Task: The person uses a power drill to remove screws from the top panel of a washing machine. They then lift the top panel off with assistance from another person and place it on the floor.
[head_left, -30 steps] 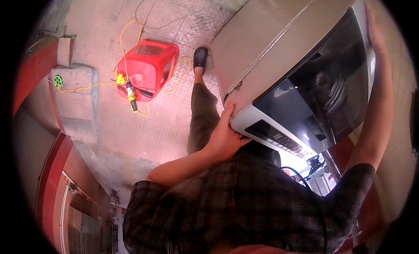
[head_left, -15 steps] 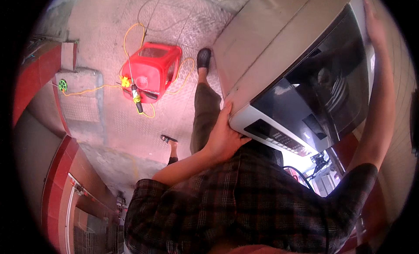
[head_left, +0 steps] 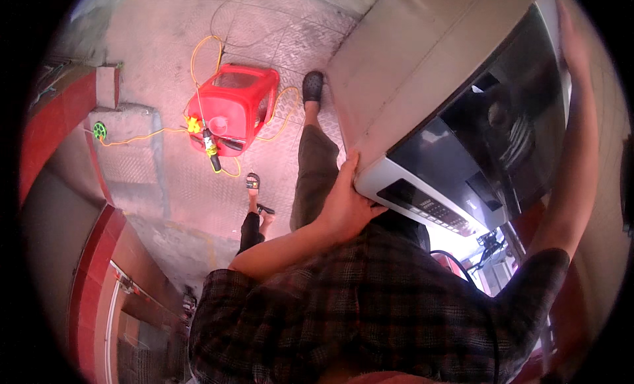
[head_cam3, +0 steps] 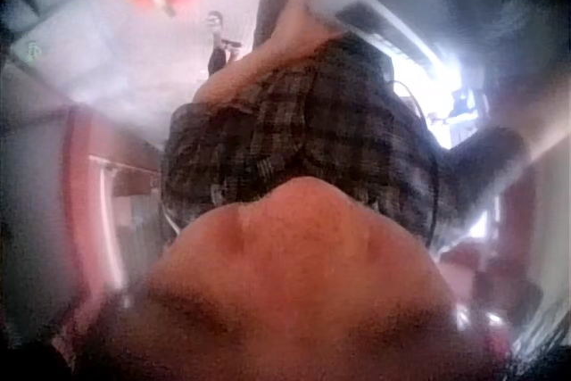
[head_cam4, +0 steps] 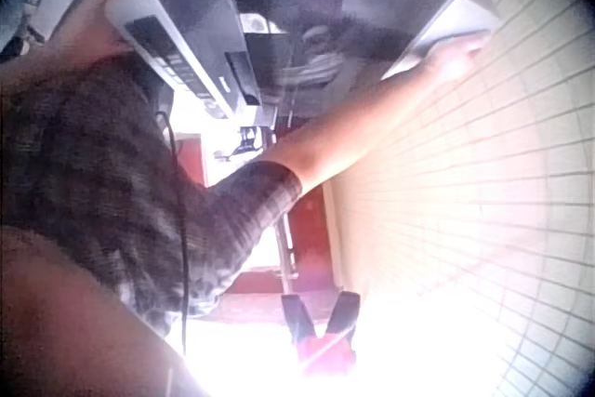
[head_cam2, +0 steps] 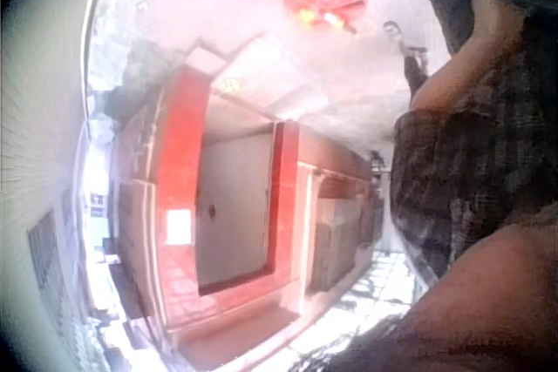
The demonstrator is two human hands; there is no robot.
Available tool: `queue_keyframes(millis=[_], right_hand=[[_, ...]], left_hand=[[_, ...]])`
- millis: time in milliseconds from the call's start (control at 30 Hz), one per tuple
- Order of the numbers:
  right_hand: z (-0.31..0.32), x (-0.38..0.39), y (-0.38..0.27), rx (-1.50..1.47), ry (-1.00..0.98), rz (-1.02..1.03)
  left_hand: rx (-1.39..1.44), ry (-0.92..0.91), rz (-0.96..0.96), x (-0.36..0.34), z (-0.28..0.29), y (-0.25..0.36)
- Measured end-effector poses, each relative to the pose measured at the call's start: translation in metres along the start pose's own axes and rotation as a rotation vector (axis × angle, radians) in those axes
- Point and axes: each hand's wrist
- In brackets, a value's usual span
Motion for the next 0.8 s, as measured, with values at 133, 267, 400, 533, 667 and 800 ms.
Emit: queue_keyframes(millis=[133, 267, 400, 533, 667, 800], right_hand=[[0.032, 0.066, -0.08, 0.073, 0.092, 0.135], [0.077, 0.139, -0.097, 0.09, 0.206, 0.095], [0.114, 0.252, -0.025, -0.136, 0.248, 0.174], [0.118, 0.378, 0.062, -0.371, 0.428, -0.121], [0.049, 0.51, 0.163, -0.861, 0.647, -0.496], [-0.052, 0.576, 0.176, -1.154, 0.501, -0.634]], left_hand=[[-0.104, 0.006, 0.023, 0.002, 0.005, 0.006], [-0.291, 0.075, -0.179, 0.0, 0.009, 0.005], [-0.598, 0.362, -0.403, 0.006, -0.013, 0.016], [-1.201, 0.098, -0.729, -0.011, -0.001, 0.041], [-1.337, 0.341, -0.77, -0.01, -0.046, 0.036], [-1.404, 0.337, -0.878, -0.007, -0.057, 0.068]])
Point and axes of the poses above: each hand's wrist, its own x-axis away from the middle knuckle, its own z-axis out of the back of the hand, y = z × x, and after that the axes turned 6 degrees about z, right-handed
